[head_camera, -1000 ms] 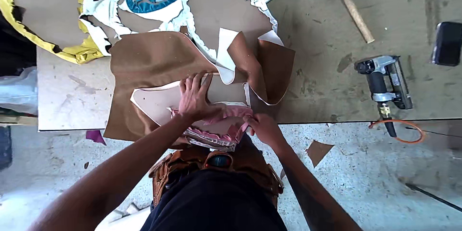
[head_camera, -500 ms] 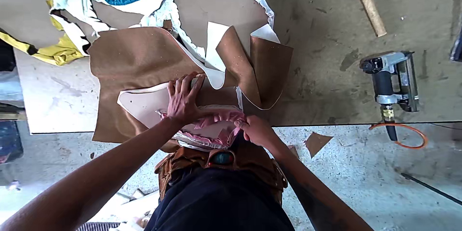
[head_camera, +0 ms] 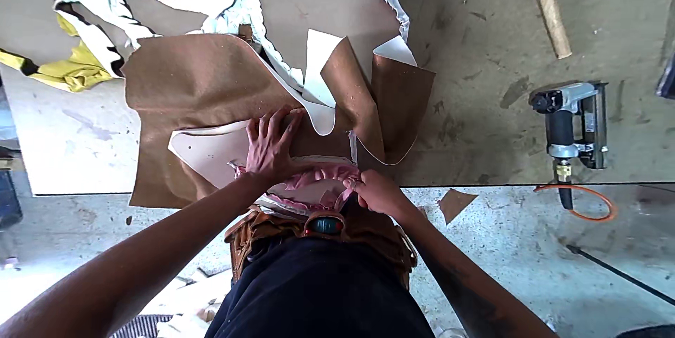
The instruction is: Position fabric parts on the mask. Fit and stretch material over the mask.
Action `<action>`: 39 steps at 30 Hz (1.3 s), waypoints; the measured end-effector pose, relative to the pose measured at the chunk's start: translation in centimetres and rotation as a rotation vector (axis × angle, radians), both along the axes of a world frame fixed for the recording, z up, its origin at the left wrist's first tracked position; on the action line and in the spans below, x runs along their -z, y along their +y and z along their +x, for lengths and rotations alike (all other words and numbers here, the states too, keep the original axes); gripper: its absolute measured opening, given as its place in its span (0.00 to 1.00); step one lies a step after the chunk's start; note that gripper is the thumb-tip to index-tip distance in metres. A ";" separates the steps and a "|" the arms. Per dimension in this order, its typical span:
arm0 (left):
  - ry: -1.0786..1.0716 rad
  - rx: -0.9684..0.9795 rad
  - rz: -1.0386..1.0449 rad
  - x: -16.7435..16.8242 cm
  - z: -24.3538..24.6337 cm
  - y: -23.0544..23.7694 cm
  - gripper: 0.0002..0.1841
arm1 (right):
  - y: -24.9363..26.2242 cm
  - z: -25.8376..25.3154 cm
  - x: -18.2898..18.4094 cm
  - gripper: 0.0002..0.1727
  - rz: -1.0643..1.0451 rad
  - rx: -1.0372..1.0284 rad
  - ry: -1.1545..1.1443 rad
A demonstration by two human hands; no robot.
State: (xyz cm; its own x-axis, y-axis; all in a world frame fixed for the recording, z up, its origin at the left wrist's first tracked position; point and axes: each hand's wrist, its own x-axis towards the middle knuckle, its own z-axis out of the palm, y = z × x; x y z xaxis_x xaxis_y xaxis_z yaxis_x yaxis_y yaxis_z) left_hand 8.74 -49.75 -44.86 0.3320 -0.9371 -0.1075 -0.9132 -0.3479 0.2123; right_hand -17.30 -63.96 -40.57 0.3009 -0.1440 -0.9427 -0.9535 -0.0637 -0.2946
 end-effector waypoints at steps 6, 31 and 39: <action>-0.002 0.000 0.015 0.2 0.2 -0.1 0.69 | 0.0 0.2 0.8 0.33 0.006 -0.023 0.019; 0.028 0.135 0.020 0.6 2.4 -2.6 0.57 | -1.4 0.4 2.1 0.41 -0.099 -0.475 -0.048; 0.035 0.122 0.005 1.0 2.4 -2.7 0.58 | -1.2 -0.3 2.4 0.40 -0.178 -0.479 -0.074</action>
State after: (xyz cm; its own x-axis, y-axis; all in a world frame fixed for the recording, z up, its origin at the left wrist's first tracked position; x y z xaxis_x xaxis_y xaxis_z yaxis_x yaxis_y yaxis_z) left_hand 11.15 -52.42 -45.90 0.2113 -0.9698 -0.1216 -0.9410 -0.2355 0.2432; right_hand -17.55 -65.12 -42.92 0.4377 -0.1297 -0.8897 -0.7820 -0.5434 -0.3055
